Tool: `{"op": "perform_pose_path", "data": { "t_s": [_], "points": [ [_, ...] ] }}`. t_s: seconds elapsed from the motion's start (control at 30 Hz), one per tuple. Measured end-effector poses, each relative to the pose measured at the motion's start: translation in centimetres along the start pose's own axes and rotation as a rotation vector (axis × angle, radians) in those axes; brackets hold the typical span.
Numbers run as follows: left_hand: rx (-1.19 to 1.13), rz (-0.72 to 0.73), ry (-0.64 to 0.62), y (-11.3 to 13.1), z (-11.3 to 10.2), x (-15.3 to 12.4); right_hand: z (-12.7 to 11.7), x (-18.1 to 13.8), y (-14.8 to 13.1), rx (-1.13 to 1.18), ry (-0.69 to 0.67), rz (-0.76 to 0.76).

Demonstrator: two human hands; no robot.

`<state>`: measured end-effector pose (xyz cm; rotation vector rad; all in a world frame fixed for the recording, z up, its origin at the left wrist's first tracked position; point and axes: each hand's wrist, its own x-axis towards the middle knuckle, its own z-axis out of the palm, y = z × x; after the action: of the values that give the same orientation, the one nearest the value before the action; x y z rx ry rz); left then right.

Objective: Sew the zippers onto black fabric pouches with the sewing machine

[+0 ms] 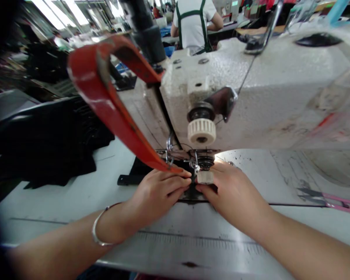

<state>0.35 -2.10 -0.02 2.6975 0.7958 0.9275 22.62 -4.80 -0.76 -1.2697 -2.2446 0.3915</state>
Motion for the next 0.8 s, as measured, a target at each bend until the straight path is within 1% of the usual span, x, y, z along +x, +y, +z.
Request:
{"op": "perform_pose_path", "data": {
  "t_s": [0.13,0.37,0.6,0.73,0.8],
  "points": [
    [-0.050,-0.021,-0.033,0.0,-0.2,-0.2,0.1,-0.4,0.0,-0.022,0.045,-0.080],
    [-0.078,-0.039,-0.069,-0.7,-0.2,0.0,0.2,-0.1,0.5,-0.024,-0.013,-0.014],
    [-0.040,-0.052,-0.051,-1.8,0.4,0.6,0.5,0.7,1.3,-0.085,0.050,-0.079],
    [-0.012,-0.060,-0.008,-2.1,0.7,1.0,0.7,1.0,1.8,-0.149,0.089,-0.116],
    [-0.009,-0.065,0.016,-2.3,0.8,1.1,0.8,1.2,2.0,-0.167,0.096,-0.108]
  ]
}}
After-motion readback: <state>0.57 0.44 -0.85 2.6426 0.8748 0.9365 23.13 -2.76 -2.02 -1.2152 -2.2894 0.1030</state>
